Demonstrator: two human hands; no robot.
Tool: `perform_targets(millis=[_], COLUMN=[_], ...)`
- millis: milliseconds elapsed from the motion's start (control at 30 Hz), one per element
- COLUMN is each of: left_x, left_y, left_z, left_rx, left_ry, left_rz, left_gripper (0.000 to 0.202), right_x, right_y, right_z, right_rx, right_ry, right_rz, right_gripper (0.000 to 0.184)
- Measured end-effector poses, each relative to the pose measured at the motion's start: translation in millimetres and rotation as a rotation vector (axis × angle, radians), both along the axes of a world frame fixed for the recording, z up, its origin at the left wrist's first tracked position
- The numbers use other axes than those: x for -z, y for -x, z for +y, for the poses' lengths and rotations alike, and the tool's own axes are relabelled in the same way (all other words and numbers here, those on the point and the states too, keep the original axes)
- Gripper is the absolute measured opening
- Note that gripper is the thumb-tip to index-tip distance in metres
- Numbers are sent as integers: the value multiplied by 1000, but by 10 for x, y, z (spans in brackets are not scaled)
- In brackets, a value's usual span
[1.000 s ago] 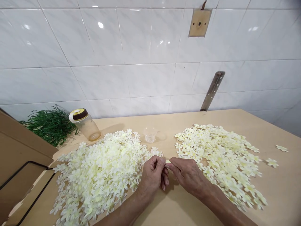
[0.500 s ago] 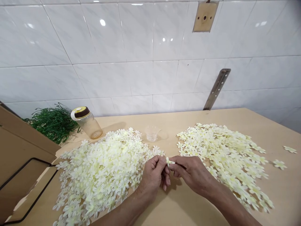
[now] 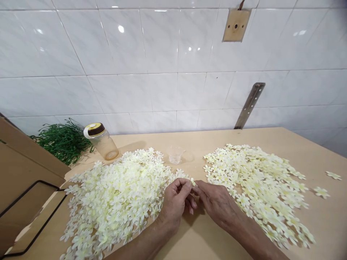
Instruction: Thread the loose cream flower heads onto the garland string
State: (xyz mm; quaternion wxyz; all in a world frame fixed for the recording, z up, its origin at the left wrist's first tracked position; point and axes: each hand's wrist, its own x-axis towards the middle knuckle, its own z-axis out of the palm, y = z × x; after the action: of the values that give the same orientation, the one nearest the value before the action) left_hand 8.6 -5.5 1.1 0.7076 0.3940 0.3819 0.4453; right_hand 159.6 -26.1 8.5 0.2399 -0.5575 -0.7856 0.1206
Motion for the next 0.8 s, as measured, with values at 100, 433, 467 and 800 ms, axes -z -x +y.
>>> perform_targets(millis=[100, 433, 467, 800], left_x=[17, -16, -22, 30], left_y=[-1, 14, 14, -25], left_z=[12, 17, 17, -29], left_rx=[-19, 158, 157, 69], left_ry=[-26, -47, -50, -93], left_rz=[40, 97, 103, 190], left_gripper=[36, 43, 43, 41], right_x=[-55, -309, -326, -142], right_y=[19, -94, -97, -51], right_z=[-9, -4, -5, -6], right_rx=[-32, -102, -101, 0], right_ry=[90, 174, 196, 50], right_rz=[51, 330, 322, 90], right_gripper=[34, 23, 19, 31])
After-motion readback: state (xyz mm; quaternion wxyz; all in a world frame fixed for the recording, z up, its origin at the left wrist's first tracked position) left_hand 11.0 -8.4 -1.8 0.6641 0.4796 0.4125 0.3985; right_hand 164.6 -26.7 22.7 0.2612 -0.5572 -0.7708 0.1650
